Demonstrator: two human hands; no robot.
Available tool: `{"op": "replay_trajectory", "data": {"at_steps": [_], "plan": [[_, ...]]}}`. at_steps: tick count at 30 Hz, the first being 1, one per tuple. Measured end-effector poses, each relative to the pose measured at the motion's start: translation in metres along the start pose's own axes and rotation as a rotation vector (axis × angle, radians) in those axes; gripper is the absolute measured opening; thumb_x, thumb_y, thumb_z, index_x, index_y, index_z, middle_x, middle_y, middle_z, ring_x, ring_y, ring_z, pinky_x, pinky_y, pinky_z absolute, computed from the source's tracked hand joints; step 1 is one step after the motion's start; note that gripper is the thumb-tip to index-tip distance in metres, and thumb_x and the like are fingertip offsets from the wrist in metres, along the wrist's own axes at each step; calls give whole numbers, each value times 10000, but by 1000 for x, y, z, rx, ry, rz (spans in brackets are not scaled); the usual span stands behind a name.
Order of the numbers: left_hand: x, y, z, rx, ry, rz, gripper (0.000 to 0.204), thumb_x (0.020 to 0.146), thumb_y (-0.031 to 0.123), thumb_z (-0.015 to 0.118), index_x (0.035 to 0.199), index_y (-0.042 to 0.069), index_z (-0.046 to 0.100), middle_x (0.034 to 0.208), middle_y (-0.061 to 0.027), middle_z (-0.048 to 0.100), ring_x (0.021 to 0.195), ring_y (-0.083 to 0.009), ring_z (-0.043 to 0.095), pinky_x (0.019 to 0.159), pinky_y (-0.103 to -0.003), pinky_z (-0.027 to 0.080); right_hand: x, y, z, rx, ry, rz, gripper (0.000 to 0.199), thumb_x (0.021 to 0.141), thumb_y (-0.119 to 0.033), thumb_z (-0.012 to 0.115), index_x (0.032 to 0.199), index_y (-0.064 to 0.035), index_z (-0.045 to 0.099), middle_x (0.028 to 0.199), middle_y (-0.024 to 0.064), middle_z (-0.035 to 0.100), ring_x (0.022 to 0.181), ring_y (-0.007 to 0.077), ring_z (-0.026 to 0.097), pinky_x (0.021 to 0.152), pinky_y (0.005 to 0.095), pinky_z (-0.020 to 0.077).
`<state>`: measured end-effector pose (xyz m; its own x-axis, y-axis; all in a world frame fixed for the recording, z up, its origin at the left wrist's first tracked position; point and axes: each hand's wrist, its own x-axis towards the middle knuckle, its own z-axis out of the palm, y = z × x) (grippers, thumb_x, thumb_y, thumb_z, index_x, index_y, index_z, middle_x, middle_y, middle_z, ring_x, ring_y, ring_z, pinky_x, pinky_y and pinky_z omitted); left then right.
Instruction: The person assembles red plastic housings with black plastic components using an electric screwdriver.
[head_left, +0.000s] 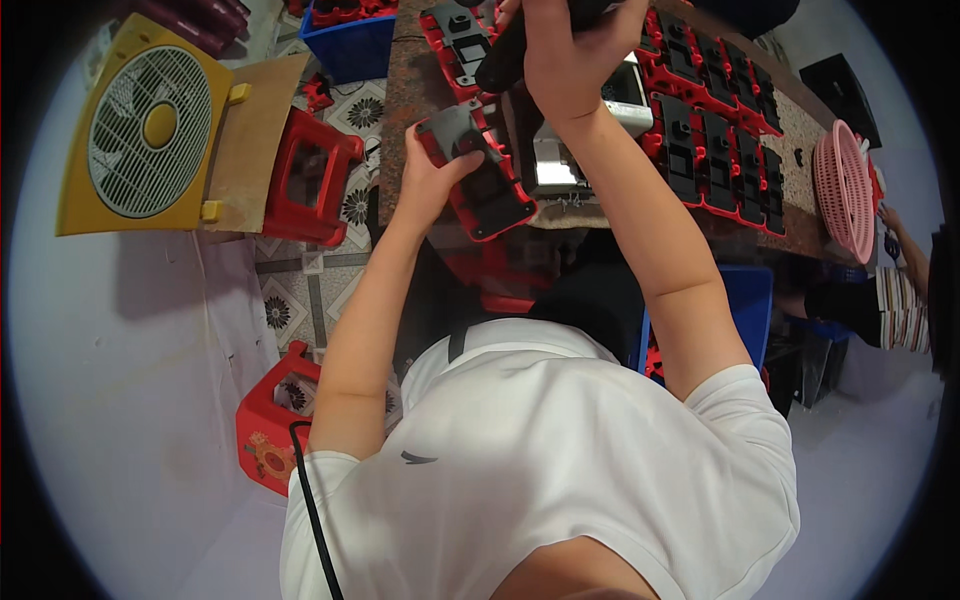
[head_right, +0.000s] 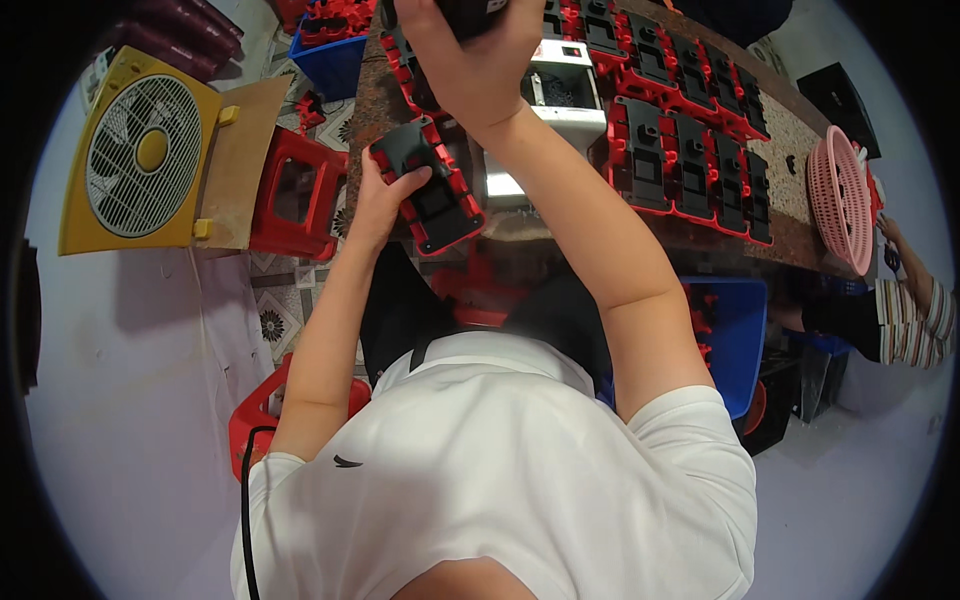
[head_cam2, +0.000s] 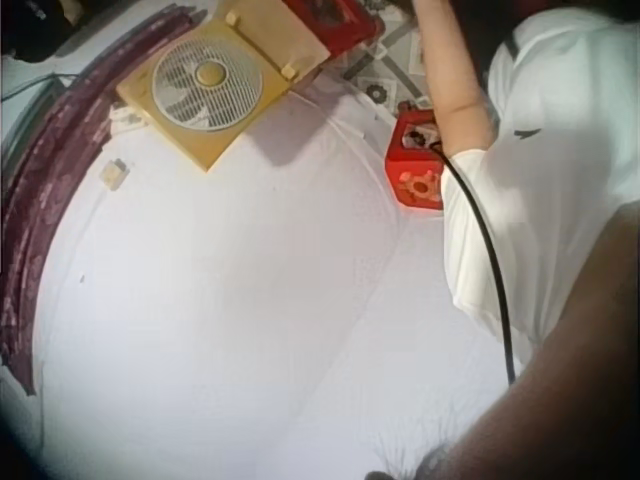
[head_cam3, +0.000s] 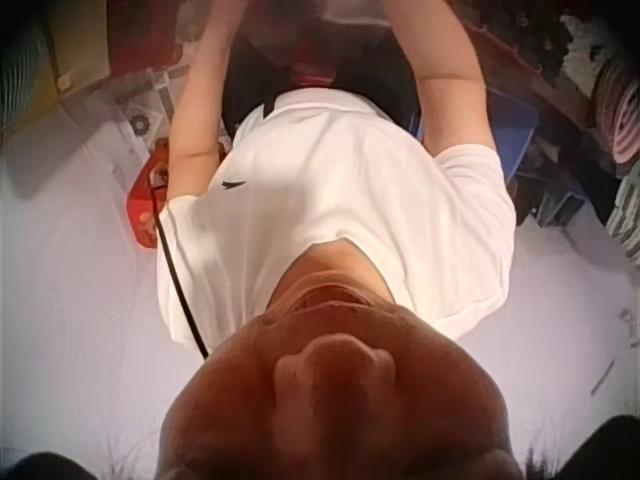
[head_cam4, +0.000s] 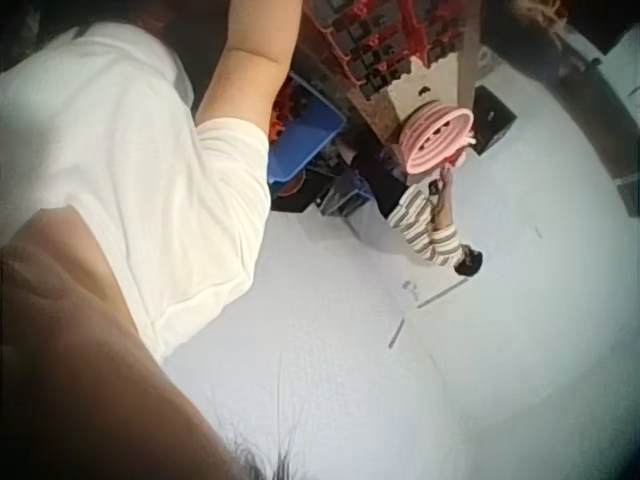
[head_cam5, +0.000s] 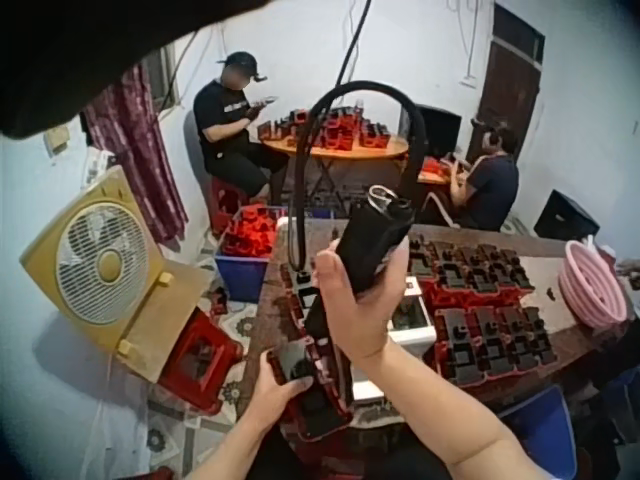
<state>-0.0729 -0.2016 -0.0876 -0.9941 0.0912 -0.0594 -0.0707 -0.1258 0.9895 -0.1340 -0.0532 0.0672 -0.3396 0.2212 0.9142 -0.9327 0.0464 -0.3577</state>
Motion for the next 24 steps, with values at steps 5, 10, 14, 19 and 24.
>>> {"op": "replay_trajectory", "data": {"at_steps": [5, 10, 14, 19, 24], "plan": [[-2, 0, -2, 12, 8, 36, 762, 678, 174, 833, 1260, 9, 368, 1179, -117, 574, 1100, -198, 558, 977, -332, 427, -5, 4, 10, 13, -40, 100, 223, 933, -64, 627, 1057, -54, 441, 733, 5, 533, 589, 80, 487, 524, 224, 403], [-5, 9, -2, 34, 7, 43, 743, 689, 148, 831, 1253, 17, 365, 1168, -109, 581, 1088, -188, 564, 970, -327, 432, -9, 12, 13, 21, -71, 83, 205, 936, -83, 626, 1020, -55, 441, 713, 1, 532, 573, 75, 481, 511, 221, 394], [-3, 0, -5, 19, 2, 19, 734, 696, 120, 829, 1251, 11, 361, 1146, -107, 596, 1069, -184, 580, 947, -322, 450, -4, 4, 19, 2, -140, 138, 207, 934, -107, 636, 968, -69, 436, 686, -12, 507, 555, 72, 467, 487, 219, 369], [2, -10, -6, 7, -18, 54, 741, 701, 106, 828, 1263, 2, 357, 1148, -110, 601, 1064, -188, 590, 939, -327, 461, -5, 5, 30, -85, -179, 120, 235, 923, -140, 661, 958, -65, 441, 698, -16, 499, 539, 69, 448, 474, 220, 349], [0, -7, -2, 20, 16, 84, 740, 698, 98, 831, 1265, -5, 367, 1131, -111, 614, 1044, -190, 602, 933, -327, 467, -9, 14, 25, 31, -94, 63, 257, 914, -164, 676, 965, -62, 446, 709, -11, 505, 556, 73, 465, 484, 220, 355]]}}
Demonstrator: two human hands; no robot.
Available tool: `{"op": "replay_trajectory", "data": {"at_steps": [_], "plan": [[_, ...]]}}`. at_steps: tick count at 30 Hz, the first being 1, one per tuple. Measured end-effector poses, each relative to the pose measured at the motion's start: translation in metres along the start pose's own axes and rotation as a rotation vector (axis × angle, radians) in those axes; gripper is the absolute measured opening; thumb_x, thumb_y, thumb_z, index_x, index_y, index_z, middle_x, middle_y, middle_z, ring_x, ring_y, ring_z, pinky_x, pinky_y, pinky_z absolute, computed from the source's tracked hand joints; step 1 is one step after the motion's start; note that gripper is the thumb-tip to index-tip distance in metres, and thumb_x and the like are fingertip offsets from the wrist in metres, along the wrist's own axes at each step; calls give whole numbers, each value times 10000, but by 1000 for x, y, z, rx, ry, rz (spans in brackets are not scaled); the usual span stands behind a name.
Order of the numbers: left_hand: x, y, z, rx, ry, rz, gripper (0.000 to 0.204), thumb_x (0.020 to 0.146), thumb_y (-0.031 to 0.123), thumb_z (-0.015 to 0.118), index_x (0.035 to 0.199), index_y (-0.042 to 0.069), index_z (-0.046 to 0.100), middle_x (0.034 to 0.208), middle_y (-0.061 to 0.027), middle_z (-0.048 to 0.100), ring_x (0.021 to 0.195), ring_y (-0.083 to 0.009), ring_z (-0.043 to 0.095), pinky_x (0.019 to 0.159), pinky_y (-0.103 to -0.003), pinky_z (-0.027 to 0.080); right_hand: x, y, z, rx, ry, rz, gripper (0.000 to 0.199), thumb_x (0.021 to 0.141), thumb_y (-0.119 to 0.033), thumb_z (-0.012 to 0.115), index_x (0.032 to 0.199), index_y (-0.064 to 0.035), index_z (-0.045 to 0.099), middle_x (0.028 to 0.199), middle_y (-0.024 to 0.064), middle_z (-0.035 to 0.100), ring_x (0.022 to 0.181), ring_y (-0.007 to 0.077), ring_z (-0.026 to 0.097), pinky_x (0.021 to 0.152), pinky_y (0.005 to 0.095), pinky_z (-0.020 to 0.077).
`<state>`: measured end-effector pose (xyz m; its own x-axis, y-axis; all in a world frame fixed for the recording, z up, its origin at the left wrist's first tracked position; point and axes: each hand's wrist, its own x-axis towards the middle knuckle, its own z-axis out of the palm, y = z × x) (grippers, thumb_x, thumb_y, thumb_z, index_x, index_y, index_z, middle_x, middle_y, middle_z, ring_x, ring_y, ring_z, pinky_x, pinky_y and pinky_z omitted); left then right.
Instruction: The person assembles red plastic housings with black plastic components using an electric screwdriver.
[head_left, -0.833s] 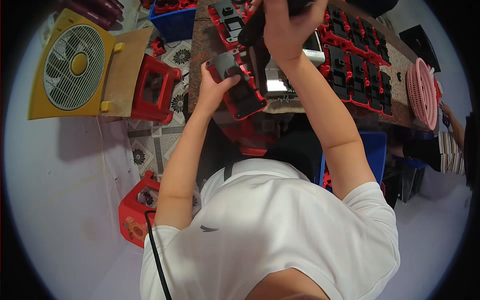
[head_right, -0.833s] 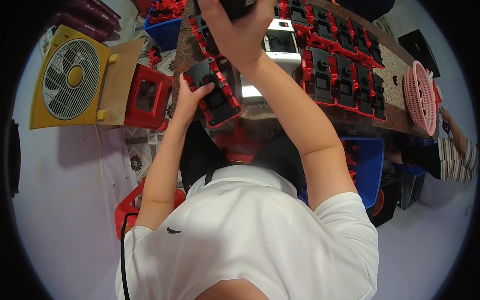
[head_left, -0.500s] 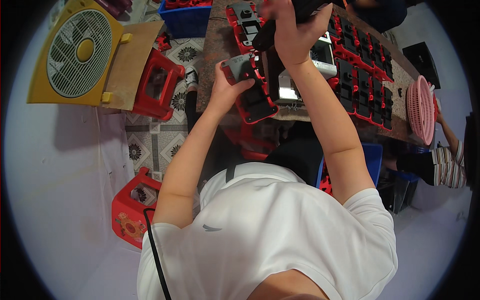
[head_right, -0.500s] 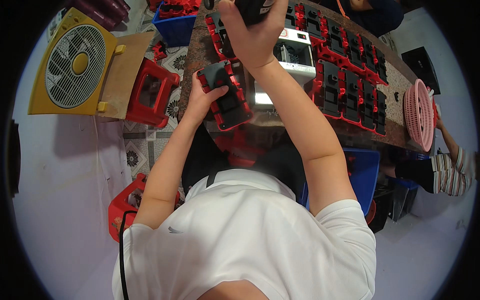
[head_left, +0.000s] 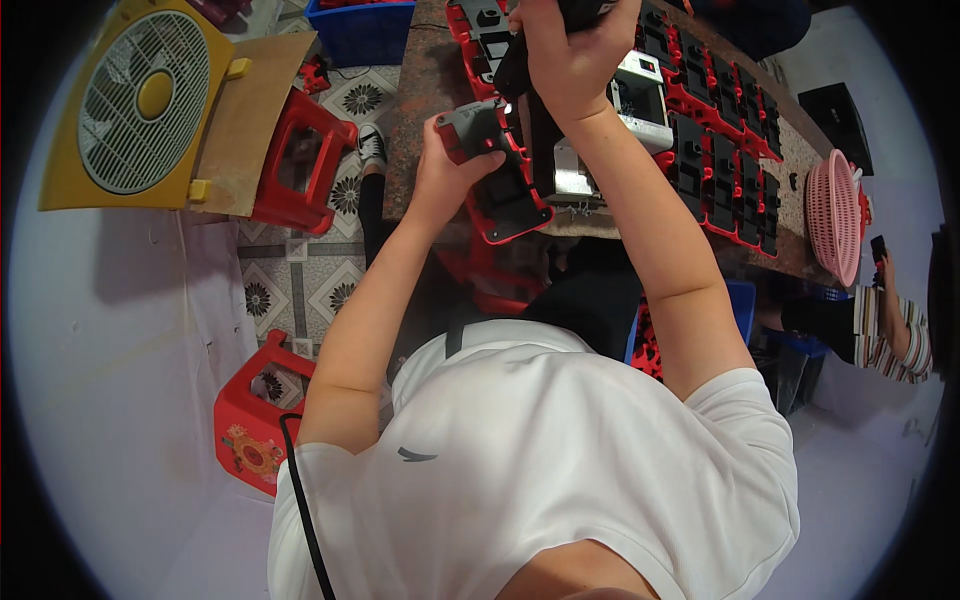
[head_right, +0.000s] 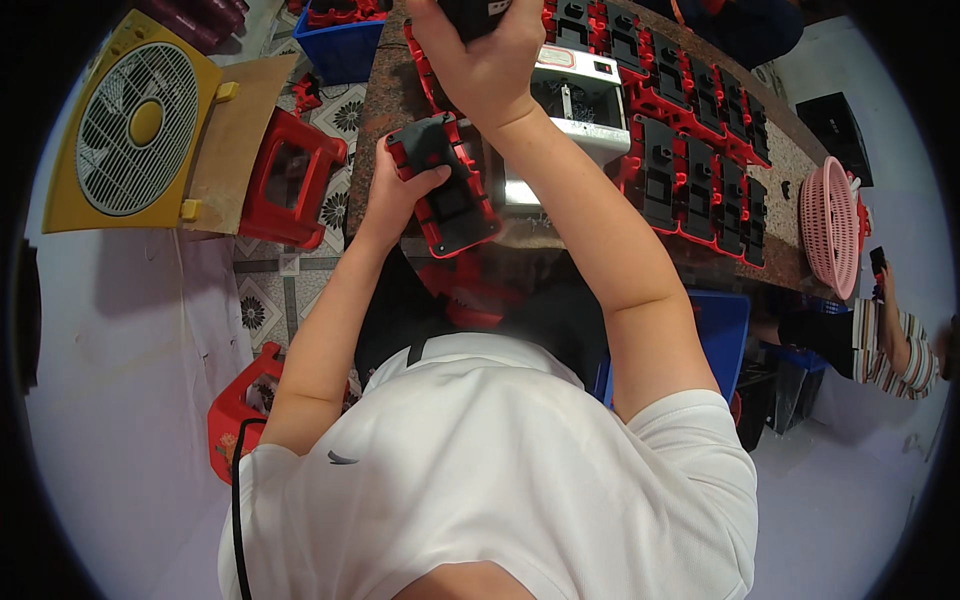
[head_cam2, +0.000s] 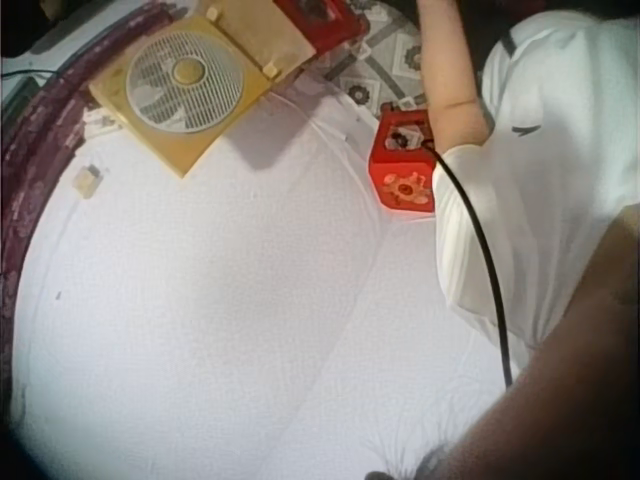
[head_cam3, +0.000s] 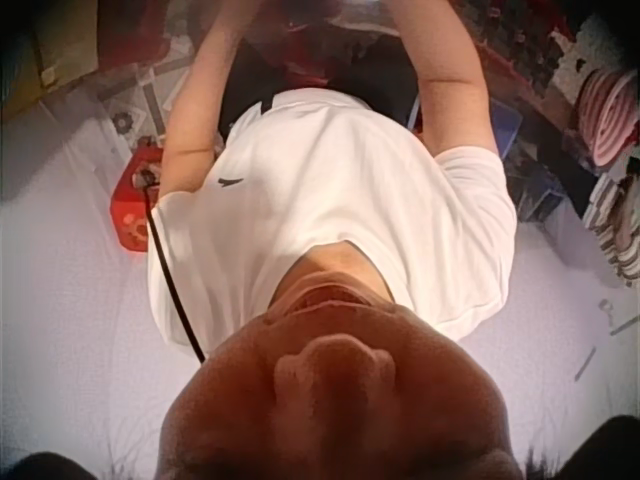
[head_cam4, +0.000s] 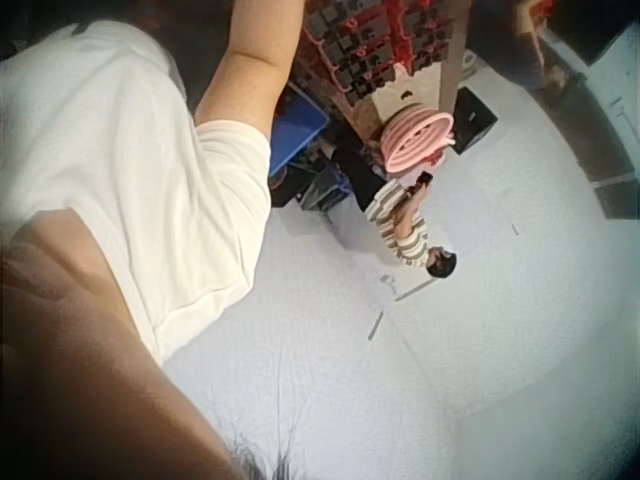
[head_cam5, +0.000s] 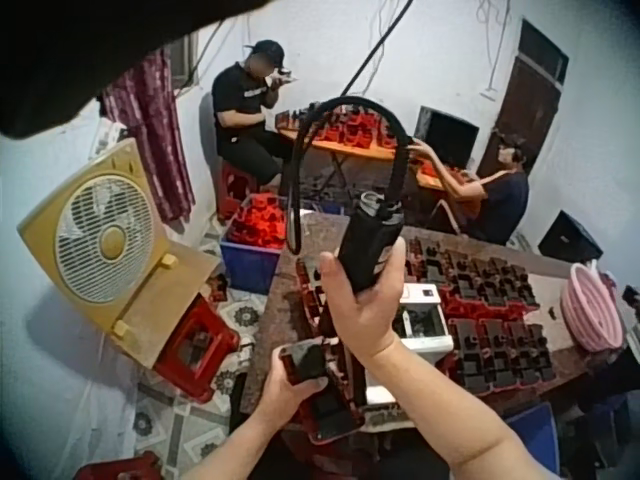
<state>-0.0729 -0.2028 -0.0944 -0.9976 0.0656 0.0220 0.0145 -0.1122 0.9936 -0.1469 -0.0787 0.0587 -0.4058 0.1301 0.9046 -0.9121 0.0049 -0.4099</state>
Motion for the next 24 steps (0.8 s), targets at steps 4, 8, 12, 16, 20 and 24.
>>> {"op": "replay_trajectory", "data": {"at_steps": [4, 8, 12, 16, 20, 24], "plan": [[3, -2, 1, -24, -30, -24, 743, 692, 103, 838, 1258, -5, 369, 1141, -110, 609, 1052, -182, 598, 930, -323, 469, -1, -7, 2, -227, -30, -33, 280, 907, -184, 688, 964, -51, 448, 705, -2, 495, 555, 85, 457, 484, 230, 351], [1, -5, 1, -29, -28, 25, 708, 701, 79, 822, 1243, -6, 374, 1141, -123, 596, 1044, -192, 596, 924, -328, 476, 7, -37, -20, 88, 17, 33, 236, 939, -201, 645, 991, -48, 473, 684, 26, 524, 533, 89, 487, 472, 246, 402], [-6, 7, -5, -29, 4, 1, 679, 727, 113, 799, 1237, -6, 367, 1118, -131, 580, 1022, -204, 599, 909, -332, 489, 15, -72, -65, 327, -70, 213, 320, 927, -311, 655, 1003, -39, 505, 707, 53, 566, 558, 122, 569, 488, 269, 468], [-5, 14, 1, -32, -26, -31, 663, 738, 122, 785, 1239, 3, 367, 1117, -130, 572, 1009, -204, 600, 894, -331, 498, -16, -87, -119, -185, -210, 187, 390, 921, -213, 642, 1159, 22, 442, 795, 146, 625, 613, 174, 608, 573, 278, 502], [-8, 18, 4, -41, -35, -56, 636, 760, 139, 767, 1250, 21, 379, 1125, -111, 558, 1031, -195, 583, 918, -328, 482, -42, -89, -125, -155, -114, 171, 502, 906, -268, 668, 1214, 26, 401, 834, 171, 626, 633, 186, 614, 571, 294, 518], [-10, 19, 5, -52, -35, -71, 618, 777, 165, 754, 1259, 31, 391, 1127, -96, 553, 1048, -186, 571, 935, -326, 468, -51, -89, -126, -147, -102, 174, 500, 894, -221, 674, 1221, 25, 387, 843, 178, 623, 637, 195, 613, 571, 309, 532]]}}
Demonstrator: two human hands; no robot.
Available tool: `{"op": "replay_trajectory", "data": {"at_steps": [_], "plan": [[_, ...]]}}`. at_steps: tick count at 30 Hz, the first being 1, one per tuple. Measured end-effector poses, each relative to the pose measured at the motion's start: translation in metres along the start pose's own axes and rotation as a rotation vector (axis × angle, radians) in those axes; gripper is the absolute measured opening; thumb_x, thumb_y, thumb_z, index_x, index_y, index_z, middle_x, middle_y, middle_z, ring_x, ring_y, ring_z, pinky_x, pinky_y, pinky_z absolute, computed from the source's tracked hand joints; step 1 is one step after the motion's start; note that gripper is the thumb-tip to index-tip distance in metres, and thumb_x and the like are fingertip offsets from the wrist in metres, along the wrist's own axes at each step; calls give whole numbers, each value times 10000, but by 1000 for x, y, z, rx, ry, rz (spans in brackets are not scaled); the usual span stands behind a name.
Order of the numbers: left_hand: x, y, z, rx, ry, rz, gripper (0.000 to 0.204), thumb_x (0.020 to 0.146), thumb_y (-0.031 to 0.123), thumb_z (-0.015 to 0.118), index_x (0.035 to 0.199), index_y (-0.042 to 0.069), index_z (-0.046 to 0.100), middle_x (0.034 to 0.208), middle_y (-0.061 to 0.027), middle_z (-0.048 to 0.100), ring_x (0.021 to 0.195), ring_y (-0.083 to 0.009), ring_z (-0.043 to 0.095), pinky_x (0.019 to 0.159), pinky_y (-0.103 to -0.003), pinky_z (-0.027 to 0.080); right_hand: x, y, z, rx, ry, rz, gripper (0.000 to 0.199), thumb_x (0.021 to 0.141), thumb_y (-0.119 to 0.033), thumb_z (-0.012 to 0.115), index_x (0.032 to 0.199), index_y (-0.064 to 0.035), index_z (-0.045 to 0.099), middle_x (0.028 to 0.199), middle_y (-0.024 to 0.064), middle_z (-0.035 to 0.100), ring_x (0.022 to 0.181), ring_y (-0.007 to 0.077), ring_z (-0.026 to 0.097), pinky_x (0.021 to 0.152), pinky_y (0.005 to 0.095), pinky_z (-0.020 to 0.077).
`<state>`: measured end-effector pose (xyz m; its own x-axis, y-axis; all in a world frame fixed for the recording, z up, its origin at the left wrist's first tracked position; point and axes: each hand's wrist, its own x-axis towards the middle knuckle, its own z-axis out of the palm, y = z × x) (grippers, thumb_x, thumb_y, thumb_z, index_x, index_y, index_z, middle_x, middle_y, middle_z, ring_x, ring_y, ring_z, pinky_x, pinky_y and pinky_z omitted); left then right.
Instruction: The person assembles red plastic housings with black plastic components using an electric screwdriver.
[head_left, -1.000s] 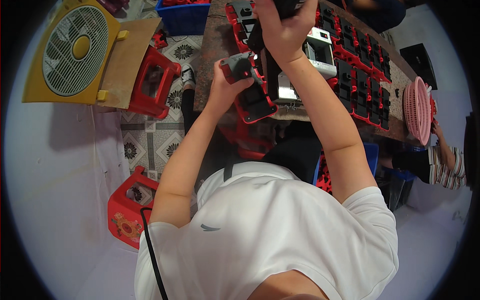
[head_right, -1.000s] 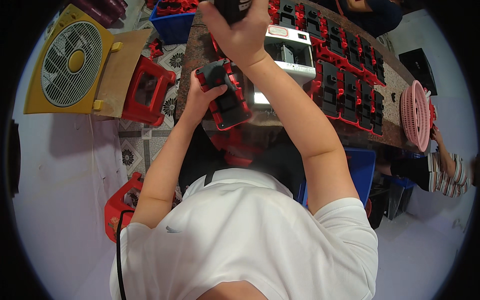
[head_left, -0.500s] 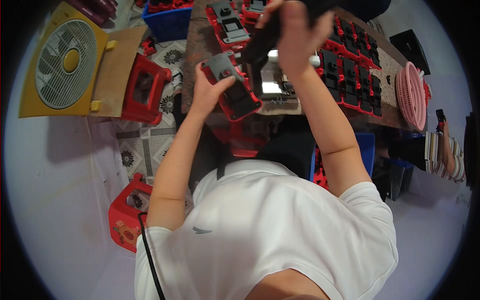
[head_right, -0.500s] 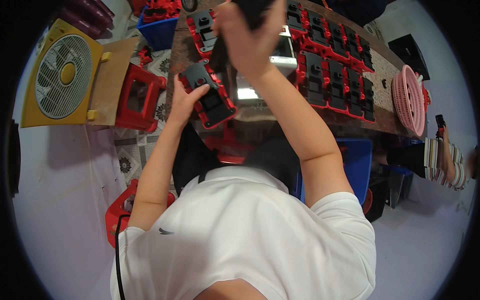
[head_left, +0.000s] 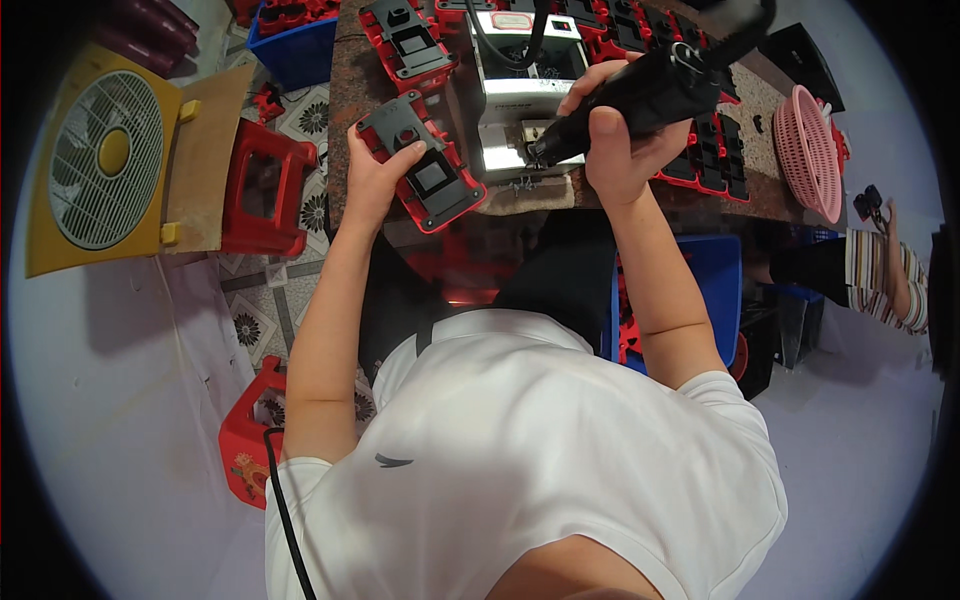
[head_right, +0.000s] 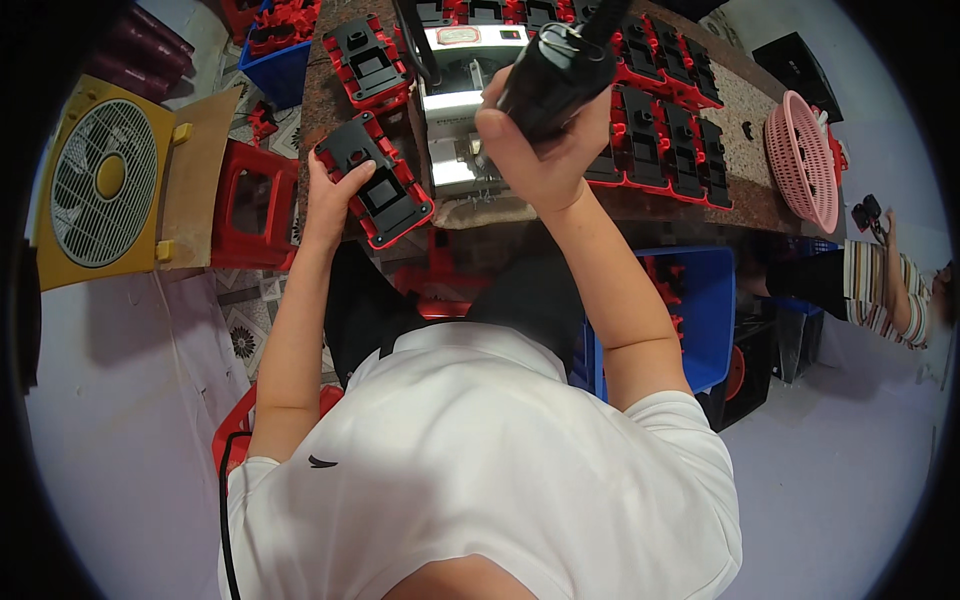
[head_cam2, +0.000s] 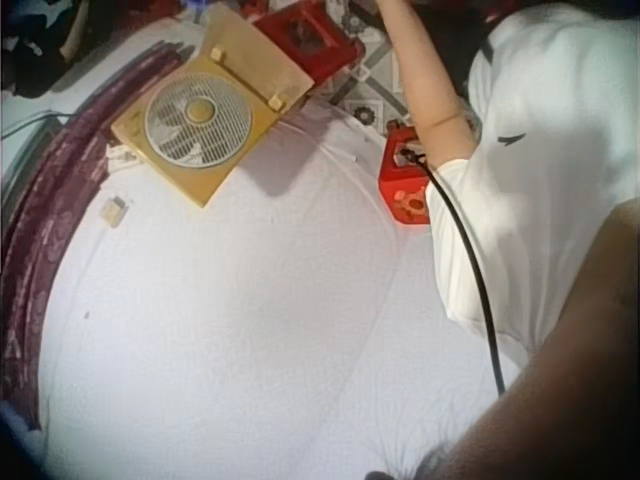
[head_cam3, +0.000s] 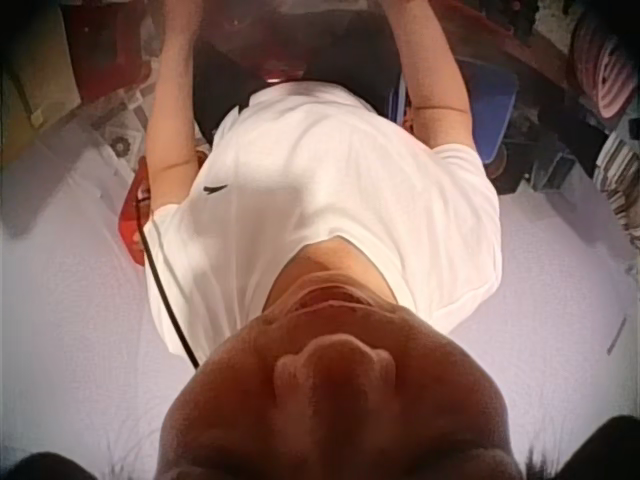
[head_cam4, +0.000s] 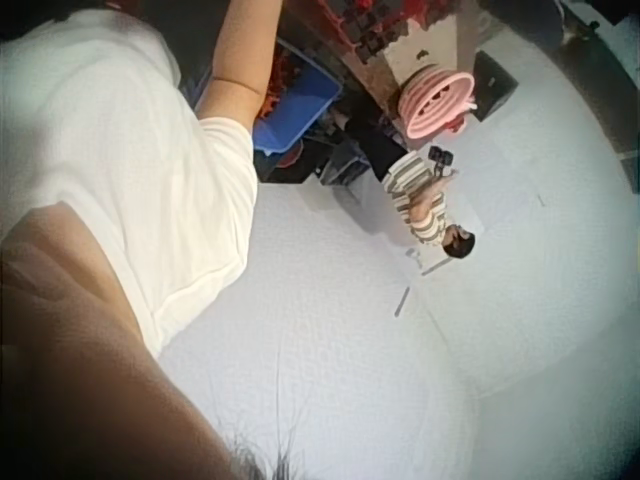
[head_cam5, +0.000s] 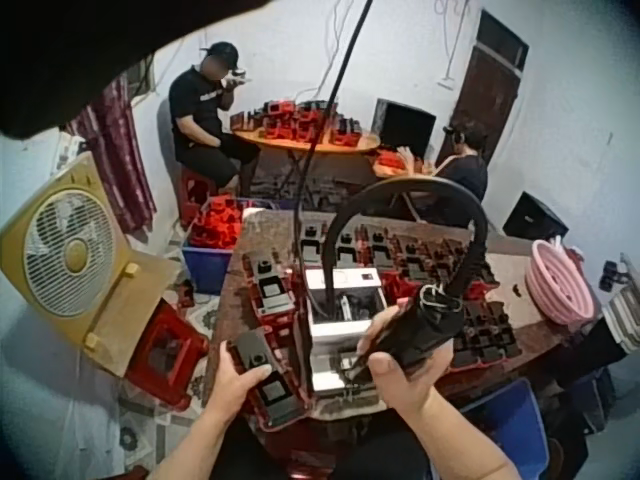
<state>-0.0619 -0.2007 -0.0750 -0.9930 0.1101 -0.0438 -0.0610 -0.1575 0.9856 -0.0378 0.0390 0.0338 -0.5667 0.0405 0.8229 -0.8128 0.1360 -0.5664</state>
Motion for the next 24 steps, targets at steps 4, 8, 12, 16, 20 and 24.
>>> {"op": "replay_trajectory", "data": {"at_steps": [4, 8, 12, 16, 20, 24], "plan": [[0, 0, 1, 2, -1, 11, 613, 778, 161, 752, 1257, 28, 392, 1126, -94, 553, 1048, -184, 571, 934, -326, 469, -2, 3, 5, 20, 4, -72, 388, 898, -145, 648, 1163, 22, 418, 816, 156, 620, 620, 181, 607, 564, 299, 529], [1, 0, 0, -6, 1, 7, 617, 774, 157, 756, 1257, 32, 394, 1123, -91, 555, 1049, -186, 573, 937, -331, 470, 21, 10, 10, -126, -23, 168, 197, 897, -13, 606, 1028, -5, 458, 765, 97, 617, 588, 147, 604, 543, 270, 511], [6, -7, -6, -11, 5, 38, 664, 730, 104, 794, 1236, 8, 376, 1112, -113, 579, 1017, -190, 595, 904, -330, 493, 62, 1, 27, 225, 74, 476, 343, 918, -336, 659, 985, -44, 490, 701, 58, 573, 553, 132, 575, 501, 280, 484], [6, -12, -5, -56, 37, 21, 701, 710, 101, 811, 1249, 1, 374, 1125, -114, 586, 1031, -190, 594, 923, -336, 483, 83, 0, 69, 383, 129, 192, 299, 943, -332, 620, 934, -64, 489, 707, 65, 591, 562, 145, 595, 487, 293, 514], [7, -11, -3, -84, -2, 44, 732, 708, 112, 817, 1269, -4, 360, 1133, -107, 599, 1042, -186, 600, 943, -338, 476, 87, 19, 126, 271, 126, -129, 259, 947, -212, 631, 1040, -51, 450, 698, 24, 557, 558, 78, 521, 501, 245, 458], [9, -14, -4, -106, -6, 8, 648, 747, 45, 773, 1264, 1, 385, 1144, -98, 596, 1033, -171, 612, 915, -323, 497, 80, 31, 160, 279, 137, -93, 286, 932, -227, 656, 1042, -56, 454, 691, 12, 547, 553, 73, 510, 496, 227, 434]]}}
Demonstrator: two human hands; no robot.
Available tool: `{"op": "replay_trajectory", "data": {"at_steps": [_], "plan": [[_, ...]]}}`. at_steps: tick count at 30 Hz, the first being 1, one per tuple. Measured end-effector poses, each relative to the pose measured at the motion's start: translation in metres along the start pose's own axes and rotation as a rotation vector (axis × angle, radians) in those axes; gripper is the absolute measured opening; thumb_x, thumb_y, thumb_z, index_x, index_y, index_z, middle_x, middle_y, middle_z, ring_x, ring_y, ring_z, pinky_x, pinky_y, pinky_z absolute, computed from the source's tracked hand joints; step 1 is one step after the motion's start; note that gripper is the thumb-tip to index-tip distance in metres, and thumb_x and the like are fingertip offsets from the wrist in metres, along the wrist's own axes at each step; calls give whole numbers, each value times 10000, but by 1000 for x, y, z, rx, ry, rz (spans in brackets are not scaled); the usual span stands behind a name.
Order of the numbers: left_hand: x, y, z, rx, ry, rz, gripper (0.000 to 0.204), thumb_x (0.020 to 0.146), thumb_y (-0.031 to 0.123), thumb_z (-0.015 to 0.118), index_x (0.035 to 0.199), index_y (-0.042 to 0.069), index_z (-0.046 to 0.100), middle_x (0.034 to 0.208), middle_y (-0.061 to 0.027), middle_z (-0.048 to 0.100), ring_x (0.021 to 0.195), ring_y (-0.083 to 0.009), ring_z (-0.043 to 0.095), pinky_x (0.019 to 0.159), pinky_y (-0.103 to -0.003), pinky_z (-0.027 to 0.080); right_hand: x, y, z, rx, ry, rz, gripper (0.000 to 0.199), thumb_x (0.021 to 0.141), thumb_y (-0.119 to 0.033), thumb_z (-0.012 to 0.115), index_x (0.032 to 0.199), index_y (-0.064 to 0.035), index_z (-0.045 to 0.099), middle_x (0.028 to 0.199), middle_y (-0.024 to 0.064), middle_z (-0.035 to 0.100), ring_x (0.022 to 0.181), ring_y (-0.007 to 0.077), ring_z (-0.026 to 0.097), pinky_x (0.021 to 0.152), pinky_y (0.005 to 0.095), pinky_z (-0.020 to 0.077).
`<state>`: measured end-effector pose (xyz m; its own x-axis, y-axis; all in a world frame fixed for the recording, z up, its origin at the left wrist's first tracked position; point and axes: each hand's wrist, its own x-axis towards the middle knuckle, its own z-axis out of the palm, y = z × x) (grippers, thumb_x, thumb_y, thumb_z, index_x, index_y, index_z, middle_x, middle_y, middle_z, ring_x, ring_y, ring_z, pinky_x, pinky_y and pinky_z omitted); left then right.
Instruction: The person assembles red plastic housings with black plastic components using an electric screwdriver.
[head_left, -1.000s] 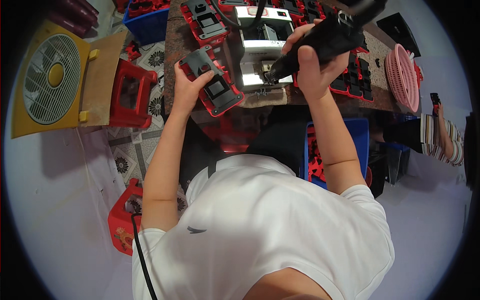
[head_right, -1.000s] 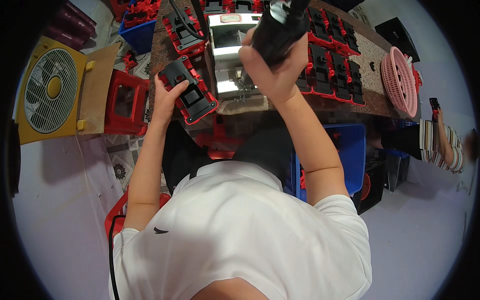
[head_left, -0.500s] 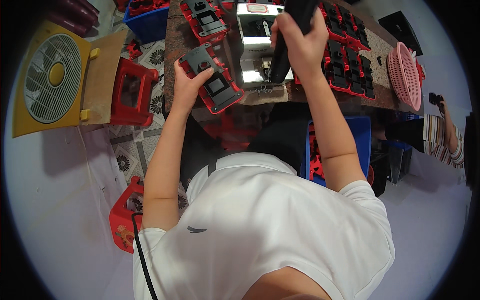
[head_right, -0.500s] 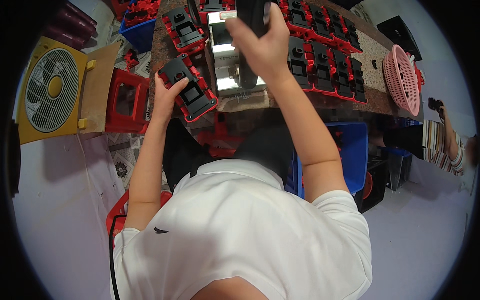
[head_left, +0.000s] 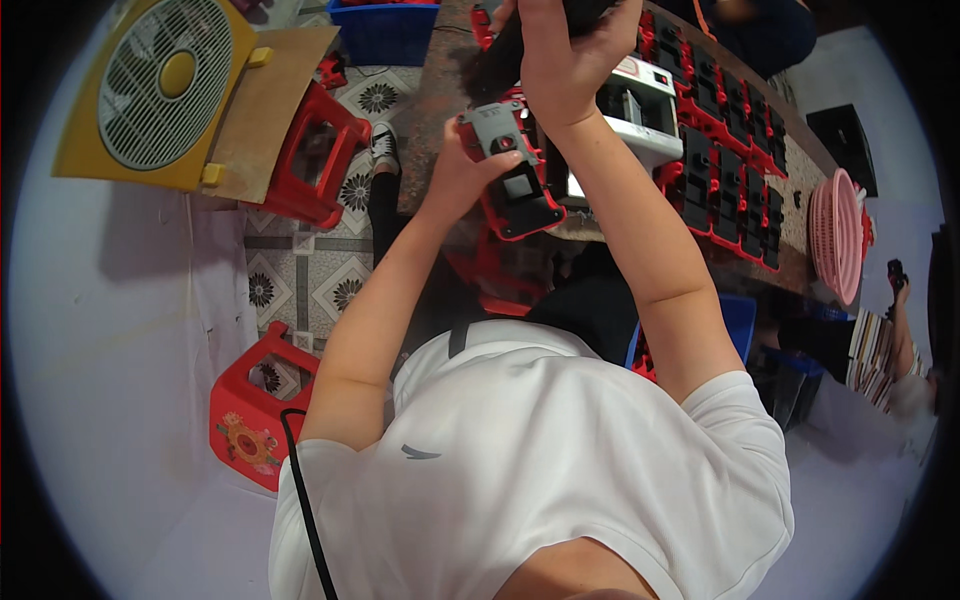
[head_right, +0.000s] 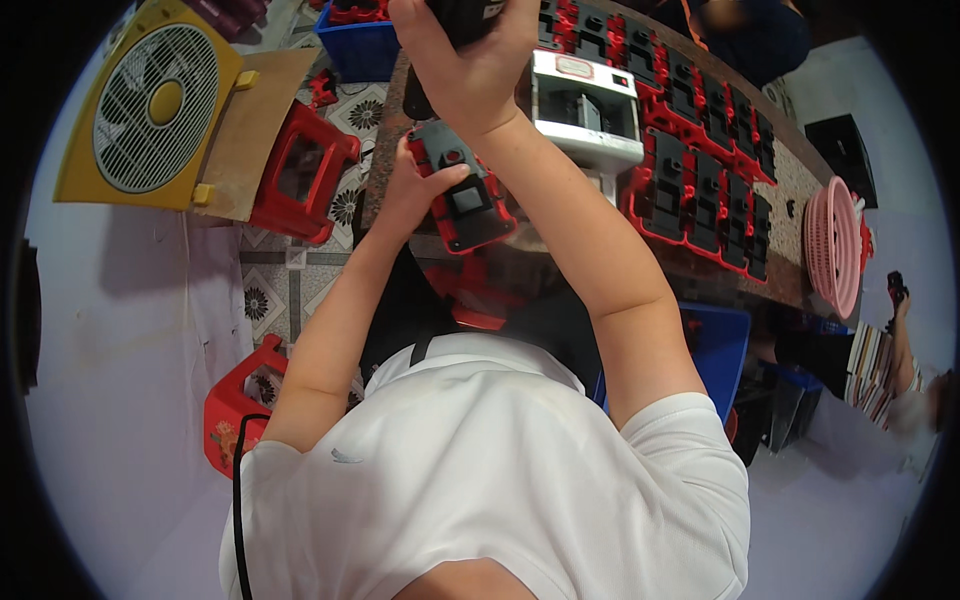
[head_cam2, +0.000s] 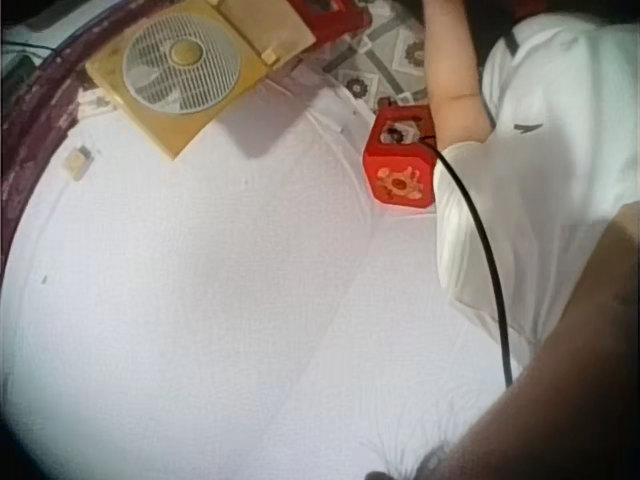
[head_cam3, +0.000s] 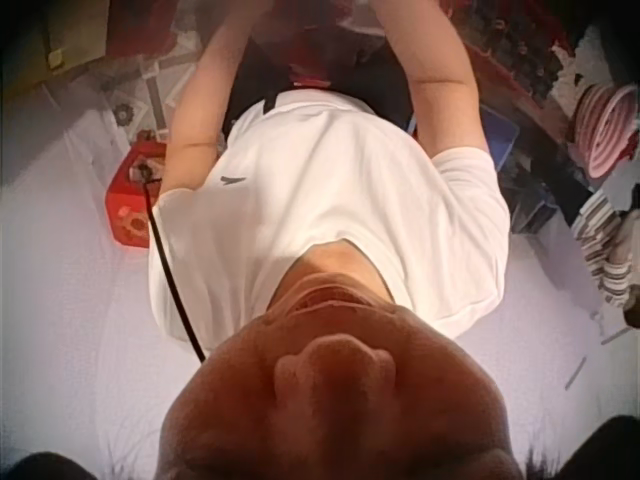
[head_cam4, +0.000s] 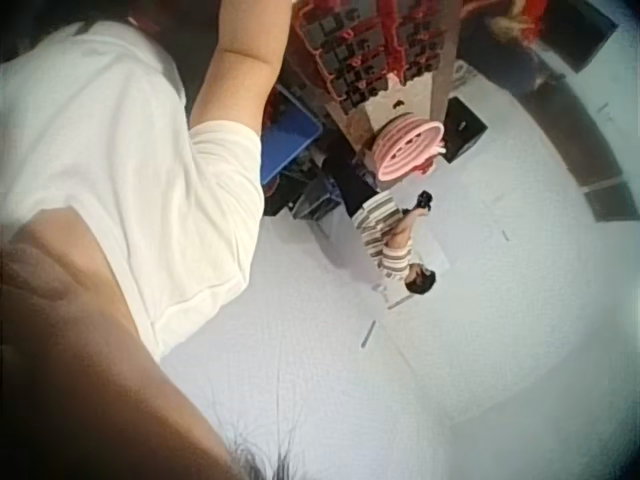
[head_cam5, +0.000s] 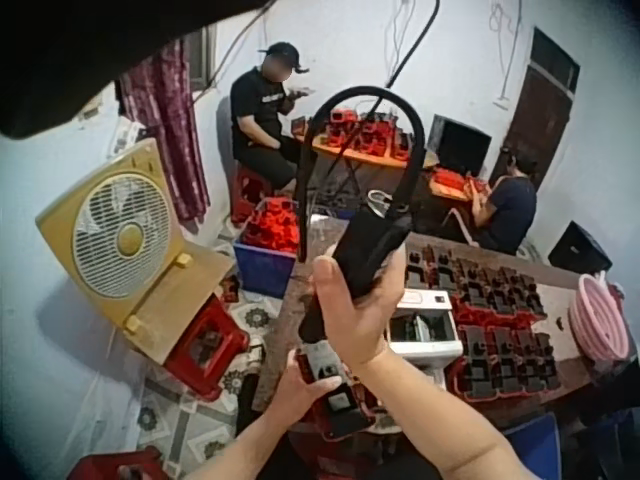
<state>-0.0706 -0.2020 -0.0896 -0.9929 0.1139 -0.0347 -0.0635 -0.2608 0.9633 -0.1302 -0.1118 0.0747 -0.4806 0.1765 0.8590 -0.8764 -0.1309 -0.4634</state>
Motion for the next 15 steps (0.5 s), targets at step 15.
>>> {"op": "replay_trajectory", "data": {"at_steps": [15], "plan": [[-7, 25, -1, 42, -24, -90, 829, 693, 152, 825, 1316, -37, 312, 1140, -122, 599, 1065, -174, 595, 957, -330, 462, 2, 2, 18, -21, -101, 53, 320, 919, -281, 675, 992, -46, 471, 684, 32, 551, 530, 91, 516, 482, 234, 434]]}}
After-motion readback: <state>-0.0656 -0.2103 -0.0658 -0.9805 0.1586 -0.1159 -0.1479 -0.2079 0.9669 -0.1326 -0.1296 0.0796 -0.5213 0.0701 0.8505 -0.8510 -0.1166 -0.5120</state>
